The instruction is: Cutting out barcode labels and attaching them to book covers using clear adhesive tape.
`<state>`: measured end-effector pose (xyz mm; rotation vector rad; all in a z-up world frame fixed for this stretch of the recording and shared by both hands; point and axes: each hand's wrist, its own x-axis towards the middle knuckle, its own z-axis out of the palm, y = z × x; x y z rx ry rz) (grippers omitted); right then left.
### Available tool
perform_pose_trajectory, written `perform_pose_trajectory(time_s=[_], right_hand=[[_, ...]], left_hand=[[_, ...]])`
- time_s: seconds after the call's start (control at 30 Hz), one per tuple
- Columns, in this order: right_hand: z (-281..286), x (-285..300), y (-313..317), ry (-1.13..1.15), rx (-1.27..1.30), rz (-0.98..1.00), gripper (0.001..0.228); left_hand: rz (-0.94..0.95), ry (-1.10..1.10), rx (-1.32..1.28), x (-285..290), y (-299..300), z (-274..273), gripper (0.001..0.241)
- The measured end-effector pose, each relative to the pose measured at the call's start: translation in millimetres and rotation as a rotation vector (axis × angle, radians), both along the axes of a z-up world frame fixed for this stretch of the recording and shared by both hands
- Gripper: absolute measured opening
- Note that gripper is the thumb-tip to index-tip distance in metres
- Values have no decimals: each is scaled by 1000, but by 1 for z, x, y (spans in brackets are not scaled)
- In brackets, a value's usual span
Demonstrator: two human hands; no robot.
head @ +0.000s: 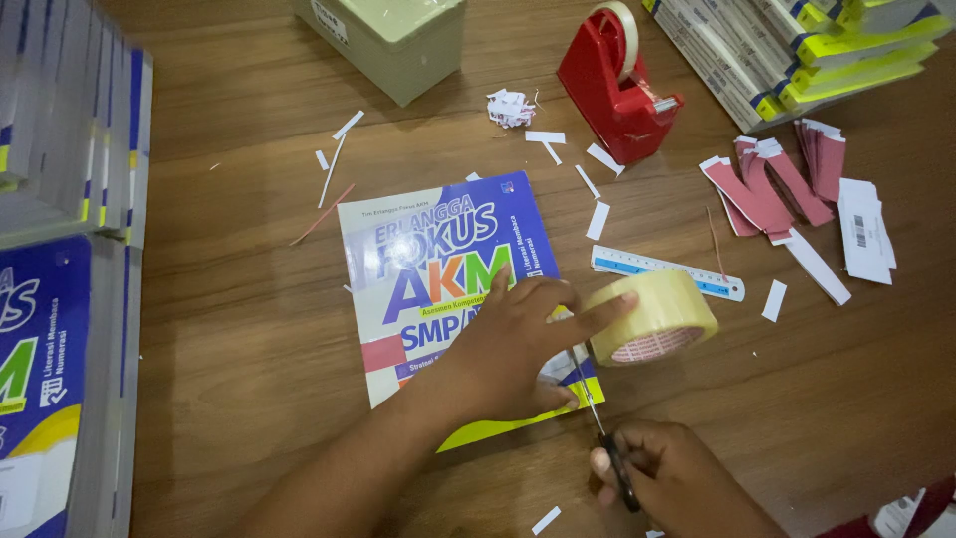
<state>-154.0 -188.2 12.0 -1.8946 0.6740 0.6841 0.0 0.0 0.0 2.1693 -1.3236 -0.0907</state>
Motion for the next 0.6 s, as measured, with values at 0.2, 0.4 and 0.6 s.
perform_pose_trajectory(time_s=[0.2,0.4,0.6], right_hand=[[-10,-3,-7,-89,44,-39,31],[2,-1,-1,98,-142,-33,22],[-11,-6,-8,52,-252,103,24]], left_hand=[[-5,37,-36,2,2,-7,122],[-34,-15,-55,2,0,-9,119],[-73,16,-86,1,1,-4,116]])
